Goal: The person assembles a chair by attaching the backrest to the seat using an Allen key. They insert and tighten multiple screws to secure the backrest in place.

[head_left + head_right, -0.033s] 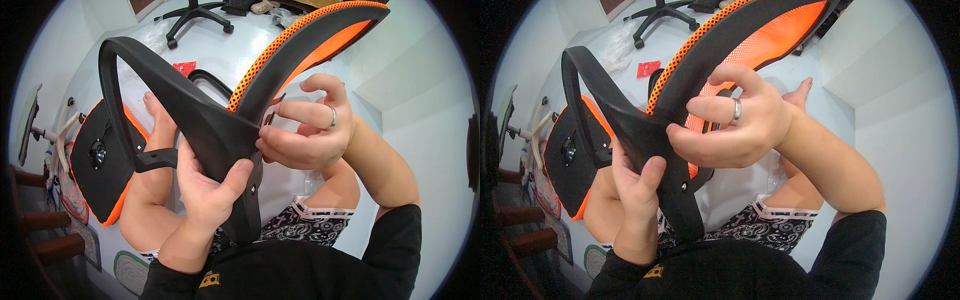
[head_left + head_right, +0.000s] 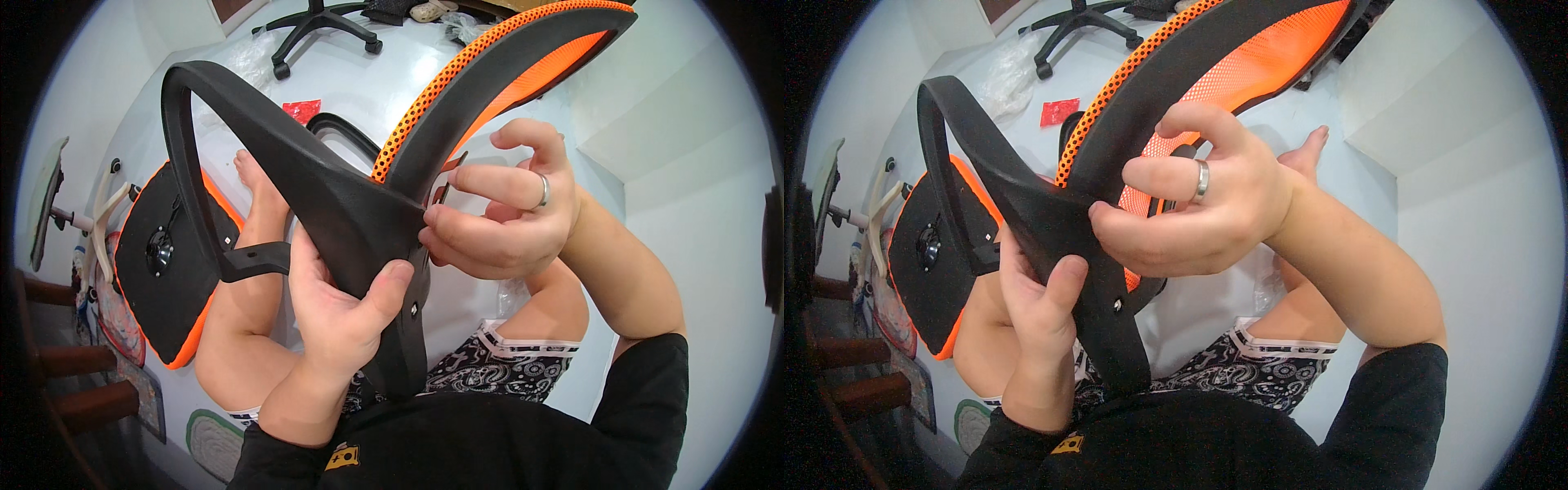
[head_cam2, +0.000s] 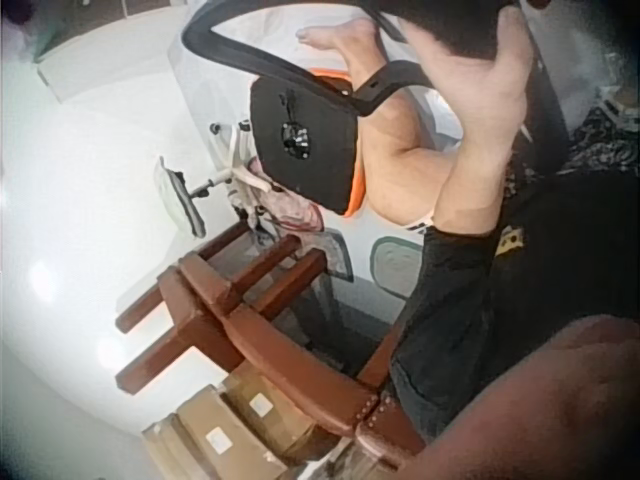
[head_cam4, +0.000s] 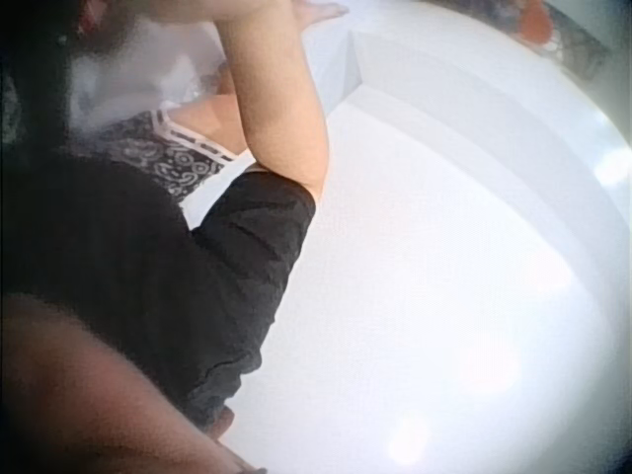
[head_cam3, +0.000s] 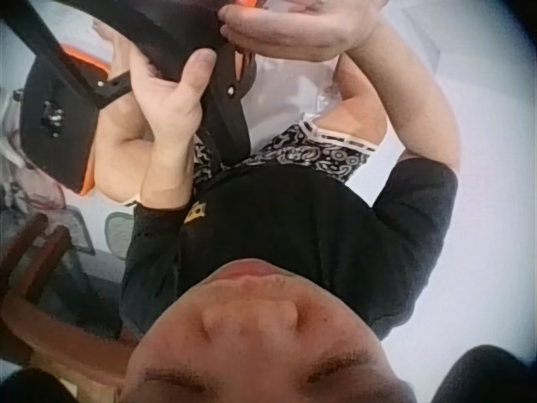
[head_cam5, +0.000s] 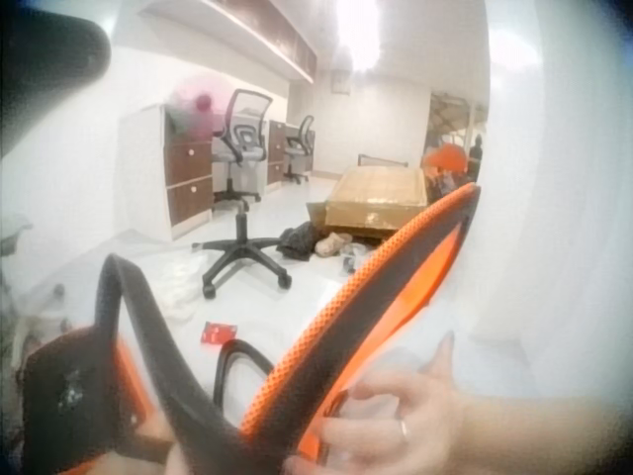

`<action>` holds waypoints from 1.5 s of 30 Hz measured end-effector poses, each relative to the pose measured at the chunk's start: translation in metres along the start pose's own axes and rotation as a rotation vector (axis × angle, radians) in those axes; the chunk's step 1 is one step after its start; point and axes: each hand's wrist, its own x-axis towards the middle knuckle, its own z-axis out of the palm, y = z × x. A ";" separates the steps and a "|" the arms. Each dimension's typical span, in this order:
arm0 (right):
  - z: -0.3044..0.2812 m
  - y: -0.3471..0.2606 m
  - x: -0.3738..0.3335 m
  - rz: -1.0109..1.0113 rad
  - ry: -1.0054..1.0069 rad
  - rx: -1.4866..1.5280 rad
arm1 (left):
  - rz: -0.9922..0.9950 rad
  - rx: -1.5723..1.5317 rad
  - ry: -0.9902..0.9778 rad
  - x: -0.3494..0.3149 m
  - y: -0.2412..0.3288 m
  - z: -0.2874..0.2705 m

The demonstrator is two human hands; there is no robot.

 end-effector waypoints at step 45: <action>0.024 -0.013 -0.026 0.220 0.122 -0.024 | -0.142 -0.074 0.011 0.001 0.003 -0.002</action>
